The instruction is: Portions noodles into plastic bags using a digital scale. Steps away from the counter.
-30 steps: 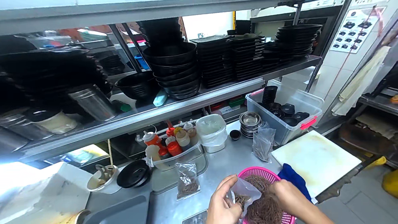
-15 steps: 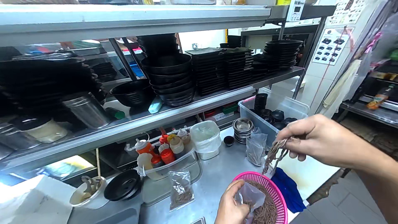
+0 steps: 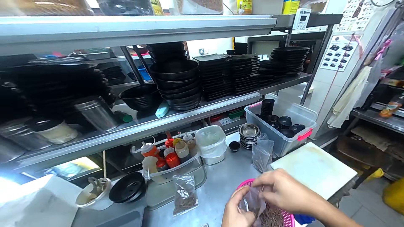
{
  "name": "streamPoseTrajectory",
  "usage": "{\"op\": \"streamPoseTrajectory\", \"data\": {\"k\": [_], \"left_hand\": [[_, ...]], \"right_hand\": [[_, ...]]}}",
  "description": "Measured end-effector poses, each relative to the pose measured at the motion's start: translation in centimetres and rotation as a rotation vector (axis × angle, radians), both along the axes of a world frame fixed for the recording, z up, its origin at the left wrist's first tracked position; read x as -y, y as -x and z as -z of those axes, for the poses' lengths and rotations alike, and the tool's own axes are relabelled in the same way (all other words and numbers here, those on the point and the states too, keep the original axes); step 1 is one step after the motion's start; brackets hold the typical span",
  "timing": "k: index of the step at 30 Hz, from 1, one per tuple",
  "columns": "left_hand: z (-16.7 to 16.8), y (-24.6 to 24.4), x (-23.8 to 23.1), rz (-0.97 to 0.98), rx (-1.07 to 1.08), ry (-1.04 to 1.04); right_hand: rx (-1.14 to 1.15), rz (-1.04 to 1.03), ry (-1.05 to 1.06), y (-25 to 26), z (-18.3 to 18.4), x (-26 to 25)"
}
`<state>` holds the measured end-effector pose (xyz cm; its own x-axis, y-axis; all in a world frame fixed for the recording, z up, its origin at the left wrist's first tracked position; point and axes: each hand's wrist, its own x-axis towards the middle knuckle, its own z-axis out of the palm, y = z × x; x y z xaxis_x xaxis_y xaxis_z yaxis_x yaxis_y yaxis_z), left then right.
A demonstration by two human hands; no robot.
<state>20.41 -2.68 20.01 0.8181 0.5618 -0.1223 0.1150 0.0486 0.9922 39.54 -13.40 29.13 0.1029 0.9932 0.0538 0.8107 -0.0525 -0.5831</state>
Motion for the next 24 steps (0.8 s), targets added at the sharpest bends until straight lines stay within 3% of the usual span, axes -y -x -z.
{"op": "streamPoseTrajectory", "data": {"k": [3,8,12,17,21,24], "left_hand": [[-0.9,0.7,0.0,-0.020,0.032,0.039],[-2.1,1.9,-0.5,0.011,0.045,0.009],[-2.5,2.3,-0.9,0.051,0.009,-0.054],[-1.4,2.4,-1.1,0.038,-0.016,-0.017],[-0.9,2.0,-0.9,0.043,-0.013,-0.019],[-1.0,2.0,-0.8,0.039,-0.002,-0.008]], "right_hand": [[-0.094,0.124,-0.168,-1.6,0.0,0.4],[-0.372,-0.054,0.188,-2.8,4.7,-0.1],[-0.297,-0.009,0.148,-2.4,9.4,-1.3],[-0.167,0.126,0.138,-2.3,5.2,-1.2],[-0.492,-0.104,0.008,-0.4,0.7,-0.8],[-0.422,-0.104,-0.127,0.3,-0.7,-1.2]]}}
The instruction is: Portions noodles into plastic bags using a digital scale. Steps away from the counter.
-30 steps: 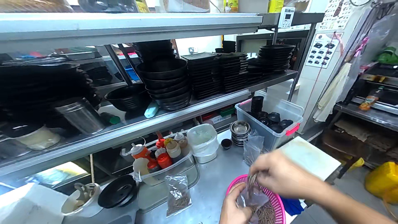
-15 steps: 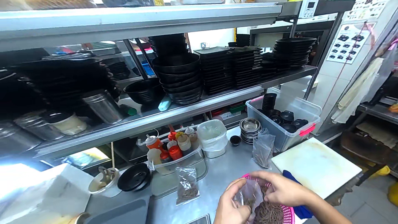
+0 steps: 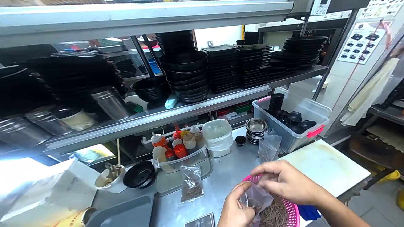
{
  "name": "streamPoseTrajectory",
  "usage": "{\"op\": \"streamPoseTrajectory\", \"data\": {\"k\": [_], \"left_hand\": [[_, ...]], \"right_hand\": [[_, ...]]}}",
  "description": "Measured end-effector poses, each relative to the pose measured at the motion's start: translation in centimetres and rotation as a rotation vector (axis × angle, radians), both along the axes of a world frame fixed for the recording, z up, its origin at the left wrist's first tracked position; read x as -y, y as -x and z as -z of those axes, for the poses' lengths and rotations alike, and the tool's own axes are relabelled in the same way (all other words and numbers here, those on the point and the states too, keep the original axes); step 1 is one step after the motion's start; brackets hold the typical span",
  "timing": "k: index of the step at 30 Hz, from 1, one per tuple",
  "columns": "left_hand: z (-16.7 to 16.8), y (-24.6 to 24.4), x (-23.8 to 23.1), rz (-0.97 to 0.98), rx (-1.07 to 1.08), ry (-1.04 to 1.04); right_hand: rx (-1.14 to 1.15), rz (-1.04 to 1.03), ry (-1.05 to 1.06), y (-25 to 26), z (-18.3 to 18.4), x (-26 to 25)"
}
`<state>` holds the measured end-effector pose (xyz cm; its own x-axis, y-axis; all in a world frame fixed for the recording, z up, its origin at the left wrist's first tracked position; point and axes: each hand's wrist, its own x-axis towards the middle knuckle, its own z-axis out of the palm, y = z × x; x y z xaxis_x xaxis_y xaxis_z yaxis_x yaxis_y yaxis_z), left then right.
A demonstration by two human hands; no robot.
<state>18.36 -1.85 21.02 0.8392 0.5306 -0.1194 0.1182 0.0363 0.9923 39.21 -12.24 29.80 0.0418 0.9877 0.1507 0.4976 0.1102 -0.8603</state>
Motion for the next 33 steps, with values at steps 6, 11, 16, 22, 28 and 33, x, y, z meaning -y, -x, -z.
{"op": "streamPoseTrajectory", "data": {"k": [6,11,16,22,28,33], "left_hand": [[-0.9,1.1,-0.1,0.002,0.032,-0.001],[-3.2,3.7,-0.6,-0.058,0.070,-0.032],[-4.9,8.6,-1.8,-0.177,0.077,-0.005],[0.3,12.5,-2.1,-0.420,0.008,0.018],[12.4,17.2,-2.1,-0.592,-0.383,-0.331],[12.5,18.6,-2.7,-0.510,-0.556,-0.482]], "right_hand": [[0.231,0.076,0.199,-1.8,3.9,-0.3],[-0.197,0.275,-0.041,-1.0,7.6,1.1],[-0.365,0.441,0.054,-0.9,11.8,3.1],[-0.422,0.492,0.218,0.1,16.4,4.6],[-0.307,0.500,0.377,1.0,21.8,4.7],[0.297,0.418,0.545,1.0,24.8,3.6]]}}
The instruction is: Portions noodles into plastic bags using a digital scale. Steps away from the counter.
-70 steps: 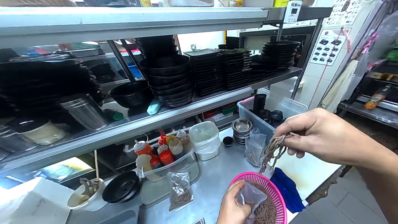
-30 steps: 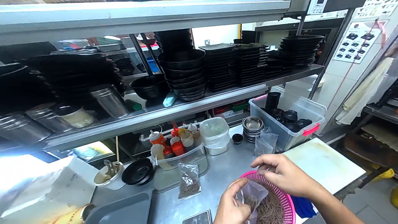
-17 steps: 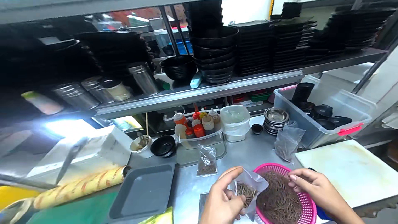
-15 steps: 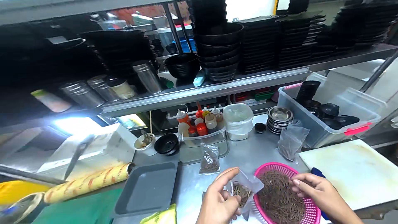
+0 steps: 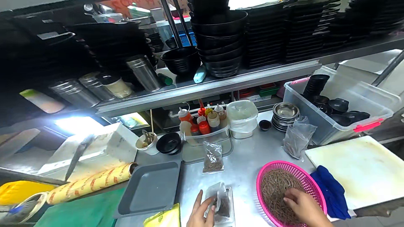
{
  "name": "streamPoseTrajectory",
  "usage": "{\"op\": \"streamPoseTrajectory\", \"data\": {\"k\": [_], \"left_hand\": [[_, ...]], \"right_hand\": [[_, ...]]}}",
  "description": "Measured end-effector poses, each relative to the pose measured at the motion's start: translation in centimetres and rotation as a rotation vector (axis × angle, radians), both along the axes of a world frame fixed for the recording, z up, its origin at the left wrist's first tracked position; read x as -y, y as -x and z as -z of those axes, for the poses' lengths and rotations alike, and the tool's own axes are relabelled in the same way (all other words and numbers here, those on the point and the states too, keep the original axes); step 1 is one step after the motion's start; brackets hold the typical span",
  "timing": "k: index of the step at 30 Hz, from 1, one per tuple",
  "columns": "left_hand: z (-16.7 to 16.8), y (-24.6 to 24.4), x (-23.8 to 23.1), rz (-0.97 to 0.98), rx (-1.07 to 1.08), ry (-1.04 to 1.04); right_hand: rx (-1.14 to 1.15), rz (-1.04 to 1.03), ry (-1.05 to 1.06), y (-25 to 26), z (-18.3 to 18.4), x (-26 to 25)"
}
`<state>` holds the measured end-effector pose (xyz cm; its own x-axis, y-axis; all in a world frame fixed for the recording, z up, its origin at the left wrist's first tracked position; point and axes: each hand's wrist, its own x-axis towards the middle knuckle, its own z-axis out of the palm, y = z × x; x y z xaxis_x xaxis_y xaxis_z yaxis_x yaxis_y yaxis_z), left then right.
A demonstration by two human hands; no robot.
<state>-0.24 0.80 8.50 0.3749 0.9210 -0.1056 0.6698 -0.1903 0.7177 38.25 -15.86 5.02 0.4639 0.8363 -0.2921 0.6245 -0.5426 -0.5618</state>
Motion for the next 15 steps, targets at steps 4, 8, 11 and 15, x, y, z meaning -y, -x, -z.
{"op": "streamPoseTrajectory", "data": {"k": [4,8,11,15], "left_hand": [[-1.9,-0.6,-0.5,0.038,-0.133,-0.050],[-2.5,-1.0,-1.1,0.049,-0.218,-0.058],[-2.4,-1.2,-2.1,0.033,-0.242,-0.068],[-2.4,-2.7,-4.3,0.045,-0.288,-0.031]], "right_hand": [[0.192,-0.102,0.253,2.2,1.7,-1.9],[0.264,-0.171,0.349,3.6,3.7,-2.2],[0.262,-0.190,0.267,3.8,1.6,-1.8],[0.298,-0.195,0.097,2.5,-2.4,-0.7]]}}
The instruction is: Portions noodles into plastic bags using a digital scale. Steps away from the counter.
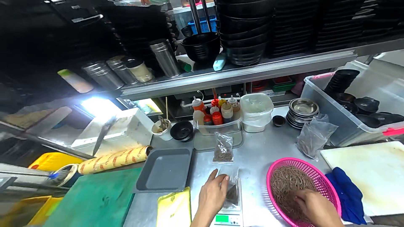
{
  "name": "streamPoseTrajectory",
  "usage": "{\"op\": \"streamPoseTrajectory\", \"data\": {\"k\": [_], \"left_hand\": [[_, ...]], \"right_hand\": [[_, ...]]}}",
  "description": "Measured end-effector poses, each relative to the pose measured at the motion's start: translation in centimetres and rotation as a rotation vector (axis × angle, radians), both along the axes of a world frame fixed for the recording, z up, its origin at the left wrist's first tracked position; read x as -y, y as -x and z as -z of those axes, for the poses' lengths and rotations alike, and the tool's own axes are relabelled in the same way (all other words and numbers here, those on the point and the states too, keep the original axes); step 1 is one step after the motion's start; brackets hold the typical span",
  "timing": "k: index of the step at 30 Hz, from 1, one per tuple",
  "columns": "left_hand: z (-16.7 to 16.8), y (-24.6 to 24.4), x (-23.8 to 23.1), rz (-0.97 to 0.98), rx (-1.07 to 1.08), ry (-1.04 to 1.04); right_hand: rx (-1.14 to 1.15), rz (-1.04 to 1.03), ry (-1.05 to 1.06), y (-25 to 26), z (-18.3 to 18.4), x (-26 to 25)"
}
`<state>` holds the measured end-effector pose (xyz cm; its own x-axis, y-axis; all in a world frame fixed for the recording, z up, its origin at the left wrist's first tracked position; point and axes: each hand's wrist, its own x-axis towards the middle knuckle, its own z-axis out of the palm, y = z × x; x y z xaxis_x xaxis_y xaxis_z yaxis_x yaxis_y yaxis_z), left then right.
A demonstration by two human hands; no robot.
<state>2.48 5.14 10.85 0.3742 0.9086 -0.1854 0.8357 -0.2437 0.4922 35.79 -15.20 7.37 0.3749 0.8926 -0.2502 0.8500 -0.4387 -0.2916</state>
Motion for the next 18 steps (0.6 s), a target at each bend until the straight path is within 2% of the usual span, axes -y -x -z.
{"op": "streamPoseTrajectory", "data": {"k": [3,8,18], "left_hand": [[-1.0,-1.9,-1.9,0.021,-0.080,0.064],[-1.8,-4.1,-3.9,0.053,-0.182,0.116],[-1.5,-4.3,-4.3,0.040,-0.245,0.198]], "right_hand": [[0.017,-0.024,-0.152,-1.1,-2.0,0.8],[-0.042,-0.013,-0.350,-1.9,-2.1,1.8],[-0.049,0.025,-0.493,-1.4,-1.6,3.7]]}}
